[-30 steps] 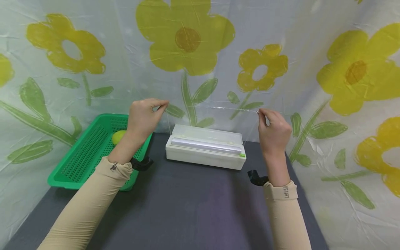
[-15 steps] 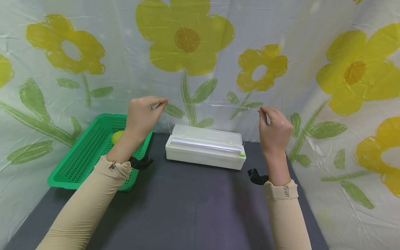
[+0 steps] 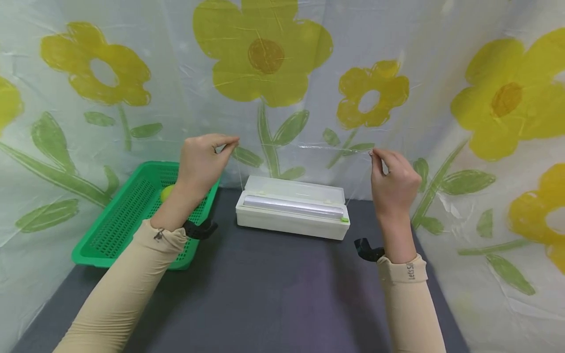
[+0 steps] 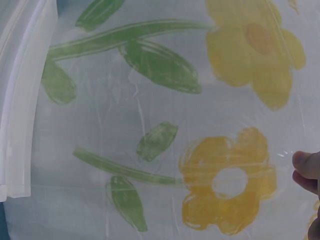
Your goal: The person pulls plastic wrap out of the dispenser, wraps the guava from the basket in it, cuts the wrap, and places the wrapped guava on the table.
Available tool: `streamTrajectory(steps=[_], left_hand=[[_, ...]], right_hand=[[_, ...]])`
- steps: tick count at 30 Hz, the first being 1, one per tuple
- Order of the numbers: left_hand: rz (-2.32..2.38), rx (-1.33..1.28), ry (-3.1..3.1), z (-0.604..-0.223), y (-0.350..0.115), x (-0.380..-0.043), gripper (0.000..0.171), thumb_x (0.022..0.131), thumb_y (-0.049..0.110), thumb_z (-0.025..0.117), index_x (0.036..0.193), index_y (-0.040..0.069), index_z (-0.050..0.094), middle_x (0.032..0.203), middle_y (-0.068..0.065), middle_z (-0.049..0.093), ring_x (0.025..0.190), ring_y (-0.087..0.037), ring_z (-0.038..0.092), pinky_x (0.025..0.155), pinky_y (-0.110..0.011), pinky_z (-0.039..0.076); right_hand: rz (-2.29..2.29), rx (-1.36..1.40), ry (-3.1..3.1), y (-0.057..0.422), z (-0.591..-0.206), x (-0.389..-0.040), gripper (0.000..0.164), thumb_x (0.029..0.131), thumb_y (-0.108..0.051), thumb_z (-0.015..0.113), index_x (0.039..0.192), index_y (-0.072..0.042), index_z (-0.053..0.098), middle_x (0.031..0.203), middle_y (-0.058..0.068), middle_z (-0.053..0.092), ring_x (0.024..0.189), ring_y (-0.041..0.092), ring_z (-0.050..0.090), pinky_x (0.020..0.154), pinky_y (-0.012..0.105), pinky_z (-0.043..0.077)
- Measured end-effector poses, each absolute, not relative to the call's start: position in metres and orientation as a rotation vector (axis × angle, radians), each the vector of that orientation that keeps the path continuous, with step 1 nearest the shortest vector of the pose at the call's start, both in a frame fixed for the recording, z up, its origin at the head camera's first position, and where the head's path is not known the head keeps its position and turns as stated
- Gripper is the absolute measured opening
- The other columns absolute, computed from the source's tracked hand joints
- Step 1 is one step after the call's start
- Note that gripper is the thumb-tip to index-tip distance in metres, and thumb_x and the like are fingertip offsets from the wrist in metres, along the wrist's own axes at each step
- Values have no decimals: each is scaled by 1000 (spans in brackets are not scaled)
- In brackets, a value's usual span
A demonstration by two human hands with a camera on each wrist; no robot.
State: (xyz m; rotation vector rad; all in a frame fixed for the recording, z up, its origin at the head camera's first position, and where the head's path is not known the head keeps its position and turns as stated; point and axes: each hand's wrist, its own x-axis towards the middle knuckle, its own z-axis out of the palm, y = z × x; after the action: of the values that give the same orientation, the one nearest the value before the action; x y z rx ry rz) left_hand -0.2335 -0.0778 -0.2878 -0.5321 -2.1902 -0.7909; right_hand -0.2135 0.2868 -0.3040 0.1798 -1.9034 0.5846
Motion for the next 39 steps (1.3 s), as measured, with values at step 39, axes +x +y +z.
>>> streamTrajectory(steps=[39], left_hand=[[-764,-562,-2153,-267,-79,-226,16,96,8,78,111,5,84,104,-14,81,93,-30,79,81,-45,62]], right_hand=[[577,196,-1834,285,-283,-209,19,102,-12,73,101,4,83,94,23,79,80,45,75,74,5,29]])
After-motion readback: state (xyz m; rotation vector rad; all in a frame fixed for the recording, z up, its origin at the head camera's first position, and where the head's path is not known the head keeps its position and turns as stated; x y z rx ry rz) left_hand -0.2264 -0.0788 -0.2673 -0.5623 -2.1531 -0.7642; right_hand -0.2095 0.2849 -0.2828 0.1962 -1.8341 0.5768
